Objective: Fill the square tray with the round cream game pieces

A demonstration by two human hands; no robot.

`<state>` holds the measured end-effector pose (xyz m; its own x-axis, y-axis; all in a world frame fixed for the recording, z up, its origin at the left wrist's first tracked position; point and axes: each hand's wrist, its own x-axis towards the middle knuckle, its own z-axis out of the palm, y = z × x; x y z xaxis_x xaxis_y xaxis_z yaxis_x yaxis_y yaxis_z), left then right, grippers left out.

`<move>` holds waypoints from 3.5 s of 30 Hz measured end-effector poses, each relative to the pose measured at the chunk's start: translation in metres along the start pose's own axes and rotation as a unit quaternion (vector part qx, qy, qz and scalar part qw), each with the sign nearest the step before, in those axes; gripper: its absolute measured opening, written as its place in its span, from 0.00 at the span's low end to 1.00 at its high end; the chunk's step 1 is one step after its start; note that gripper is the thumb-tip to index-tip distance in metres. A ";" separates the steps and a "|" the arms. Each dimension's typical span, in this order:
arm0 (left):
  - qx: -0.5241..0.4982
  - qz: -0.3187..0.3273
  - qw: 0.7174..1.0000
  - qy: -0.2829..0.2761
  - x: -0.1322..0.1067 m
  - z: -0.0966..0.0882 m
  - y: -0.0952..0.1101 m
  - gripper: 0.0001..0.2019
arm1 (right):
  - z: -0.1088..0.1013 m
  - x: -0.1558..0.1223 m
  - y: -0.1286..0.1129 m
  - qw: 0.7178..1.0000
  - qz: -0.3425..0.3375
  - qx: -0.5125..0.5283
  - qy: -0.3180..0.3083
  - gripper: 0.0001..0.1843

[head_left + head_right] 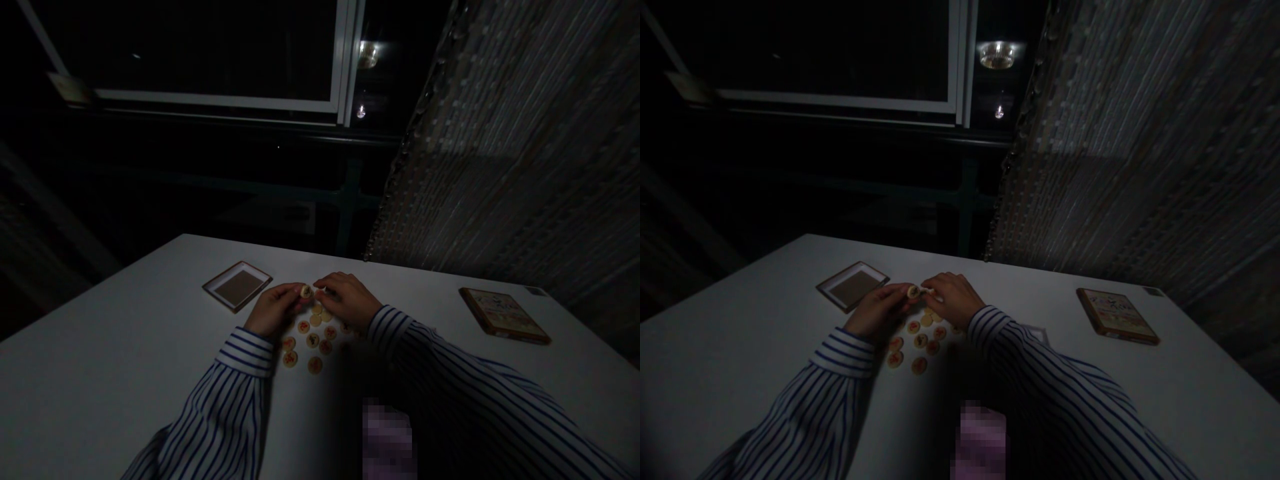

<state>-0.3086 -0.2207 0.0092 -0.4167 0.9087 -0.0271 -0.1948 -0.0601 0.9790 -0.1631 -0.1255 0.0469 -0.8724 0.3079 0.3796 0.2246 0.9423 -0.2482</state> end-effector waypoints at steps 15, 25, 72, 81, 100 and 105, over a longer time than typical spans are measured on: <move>-0.044 0.002 0.999 -0.004 0.003 -0.002 -0.004 0.15 | 0.012 0.012 -0.009 0.999 0.004 0.047 0.024 0.13; 0.209 0.106 0.954 0.185 0.012 -0.020 -0.006 0.14 | 0.022 0.017 -0.005 0.995 0.060 -0.049 -0.069 0.11; 0.444 0.206 0.853 0.183 -0.002 -0.004 -0.007 0.15 | 0.017 0.005 0.004 0.988 -0.050 -0.011 -0.145 0.16; 0.414 0.215 0.869 0.166 -0.005 0.001 -0.004 0.15 | 0.016 -0.002 0.010 0.942 0.090 0.293 -0.134 0.20; 0.296 0.212 0.931 0.037 -0.011 0.014 -0.003 0.13 | 0.009 -0.001 0.013 0.874 0.135 0.455 -0.103 0.20; 0.281 0.195 0.938 0.047 -0.009 0.013 -0.007 0.13 | 0.007 -0.001 0.010 0.862 0.168 0.470 -0.086 0.19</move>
<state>-0.2918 -0.2226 0.0058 -0.4406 0.8204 0.3643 0.4776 -0.1294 0.8690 -0.1631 -0.1172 0.0375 -0.8957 0.4437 0.0280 0.0969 0.2563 -0.9617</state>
